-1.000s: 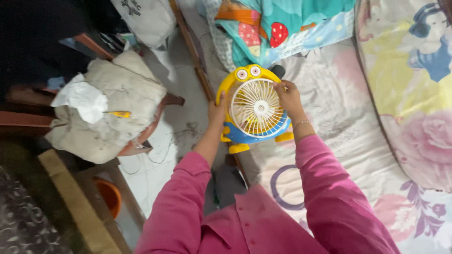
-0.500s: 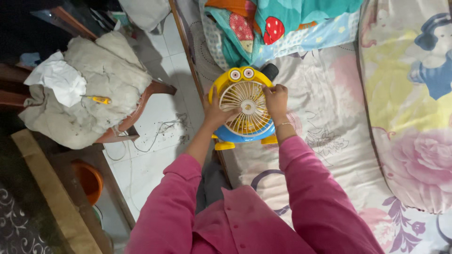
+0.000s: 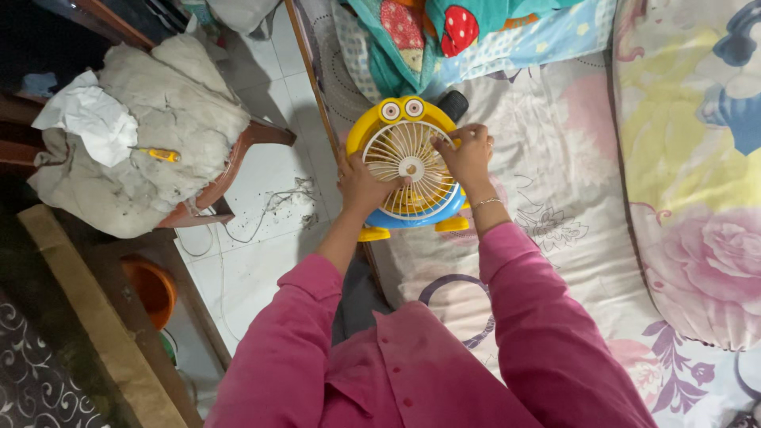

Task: The person assembles a small yellow and blue fan by attaching the front grille to the main body using a screwdriver. They then place the assembled fan on a bed.

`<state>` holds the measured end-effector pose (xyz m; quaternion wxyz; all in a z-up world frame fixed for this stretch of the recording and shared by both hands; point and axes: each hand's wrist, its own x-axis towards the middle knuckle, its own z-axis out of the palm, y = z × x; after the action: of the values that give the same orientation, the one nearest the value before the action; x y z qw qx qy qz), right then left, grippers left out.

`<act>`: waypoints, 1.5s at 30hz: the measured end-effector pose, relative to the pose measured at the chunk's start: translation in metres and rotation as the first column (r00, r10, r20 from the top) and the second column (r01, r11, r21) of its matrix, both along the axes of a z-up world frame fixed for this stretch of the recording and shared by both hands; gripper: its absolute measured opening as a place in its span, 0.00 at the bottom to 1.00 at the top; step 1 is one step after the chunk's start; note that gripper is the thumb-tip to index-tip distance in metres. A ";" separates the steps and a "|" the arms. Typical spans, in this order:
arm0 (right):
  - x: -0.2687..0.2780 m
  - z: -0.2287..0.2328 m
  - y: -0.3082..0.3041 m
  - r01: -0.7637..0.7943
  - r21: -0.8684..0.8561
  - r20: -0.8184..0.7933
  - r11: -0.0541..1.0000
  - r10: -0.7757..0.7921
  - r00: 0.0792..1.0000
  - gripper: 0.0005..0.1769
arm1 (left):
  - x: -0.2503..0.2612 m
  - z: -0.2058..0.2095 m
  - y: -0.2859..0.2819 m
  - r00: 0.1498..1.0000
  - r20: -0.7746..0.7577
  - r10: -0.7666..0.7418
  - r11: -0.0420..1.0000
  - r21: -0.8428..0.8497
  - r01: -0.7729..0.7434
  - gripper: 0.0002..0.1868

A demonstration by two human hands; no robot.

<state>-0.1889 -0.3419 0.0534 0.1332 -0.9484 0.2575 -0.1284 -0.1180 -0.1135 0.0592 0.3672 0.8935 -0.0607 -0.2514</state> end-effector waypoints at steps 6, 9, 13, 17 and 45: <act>0.008 -0.001 0.009 0.171 0.376 -0.063 0.911 -0.159 0.985 0.24 | -0.003 -0.008 -0.009 0.993 0.043 0.111 0.994 0.012 -0.112 0.50; 0.011 -0.004 0.012 0.168 0.323 -0.012 0.932 -0.173 0.985 0.22 | -0.009 -0.009 -0.009 0.972 0.183 0.148 0.986 -0.107 -0.130 0.49; 0.014 -0.009 0.013 0.256 0.358 -0.024 0.898 -0.266 0.964 0.18 | -0.009 -0.003 -0.006 0.974 0.186 0.127 0.987 -0.122 -0.105 0.51; 0.015 -0.004 0.007 0.274 0.443 -0.067 0.854 -0.273 0.960 0.18 | -0.007 0.011 -0.006 0.987 0.112 0.117 0.992 -0.066 -0.110 0.54; 0.000 0.009 0.024 -0.177 0.131 -0.016 0.975 0.181 0.983 0.30 | -0.005 0.018 -0.012 0.997 -0.043 0.067 0.990 0.127 -0.061 0.53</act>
<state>-0.1891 -0.3175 0.0628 0.2017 -0.9588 0.1807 -0.0856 -0.1227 -0.1258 0.0772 0.3193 0.9102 -0.0074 -0.2638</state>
